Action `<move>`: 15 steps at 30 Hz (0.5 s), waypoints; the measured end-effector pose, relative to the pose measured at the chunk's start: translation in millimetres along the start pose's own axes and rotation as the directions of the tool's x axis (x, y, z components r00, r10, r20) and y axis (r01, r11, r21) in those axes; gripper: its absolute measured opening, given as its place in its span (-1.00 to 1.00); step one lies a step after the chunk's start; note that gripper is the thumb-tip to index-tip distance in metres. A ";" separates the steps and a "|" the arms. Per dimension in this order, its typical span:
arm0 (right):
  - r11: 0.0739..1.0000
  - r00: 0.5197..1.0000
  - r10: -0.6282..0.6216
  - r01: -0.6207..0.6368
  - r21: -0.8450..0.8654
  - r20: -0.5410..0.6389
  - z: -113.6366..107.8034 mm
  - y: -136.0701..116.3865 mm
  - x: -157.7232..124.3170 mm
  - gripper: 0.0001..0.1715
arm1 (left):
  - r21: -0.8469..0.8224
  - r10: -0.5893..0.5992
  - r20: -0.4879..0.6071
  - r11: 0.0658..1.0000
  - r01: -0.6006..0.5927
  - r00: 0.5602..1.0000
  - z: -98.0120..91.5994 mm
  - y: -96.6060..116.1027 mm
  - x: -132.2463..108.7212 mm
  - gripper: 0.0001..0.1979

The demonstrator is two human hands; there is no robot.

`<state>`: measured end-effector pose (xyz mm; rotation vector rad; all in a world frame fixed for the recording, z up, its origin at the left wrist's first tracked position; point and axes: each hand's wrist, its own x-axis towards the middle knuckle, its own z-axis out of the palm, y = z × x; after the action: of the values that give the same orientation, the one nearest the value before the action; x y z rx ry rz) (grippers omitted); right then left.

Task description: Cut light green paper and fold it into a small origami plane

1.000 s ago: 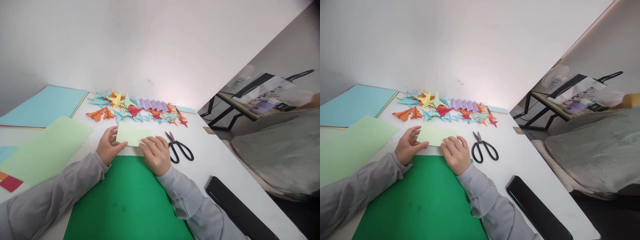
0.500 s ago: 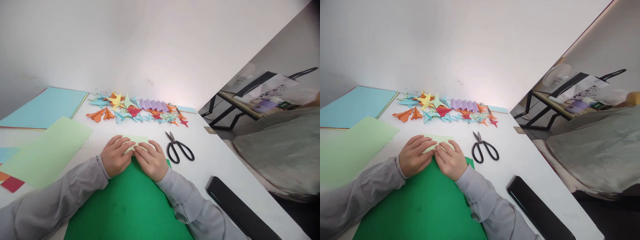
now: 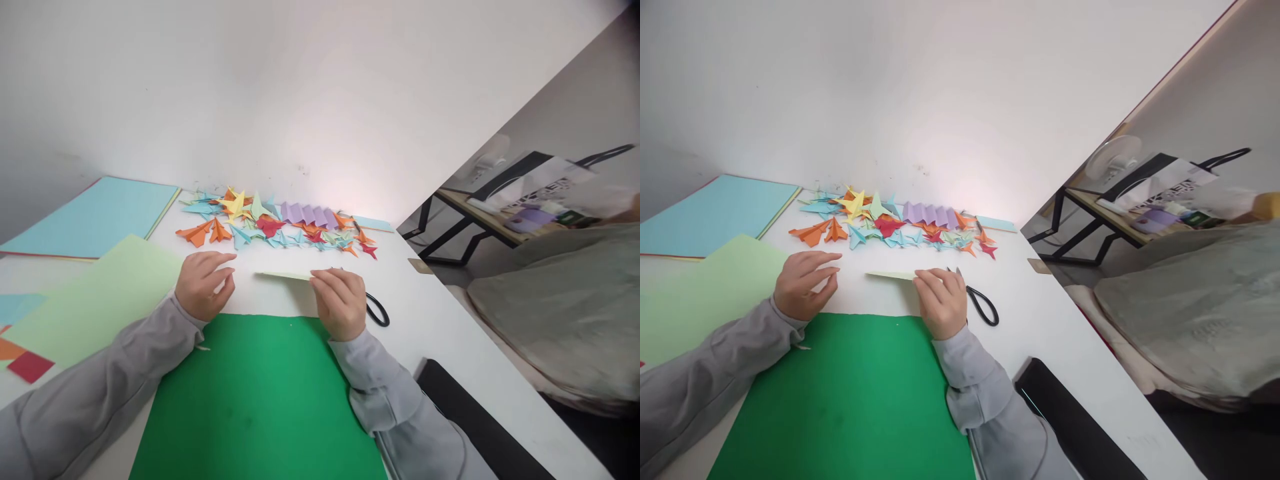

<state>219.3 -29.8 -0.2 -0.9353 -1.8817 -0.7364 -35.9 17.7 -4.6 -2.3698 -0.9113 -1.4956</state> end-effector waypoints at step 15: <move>0.581 0.652 0.646 -0.757 0.299 0.397 6.1 -43.8 0.1 -0.70 | -0.604 -0.616 0.687 -0.190 0.774 0.386 17.3 48.9 -1.3 -0.48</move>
<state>180.0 -48.6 -7.9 -1.3816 -1.5455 0.3196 5.6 -13.5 -6.3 -2.6568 -2.2926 -2.9965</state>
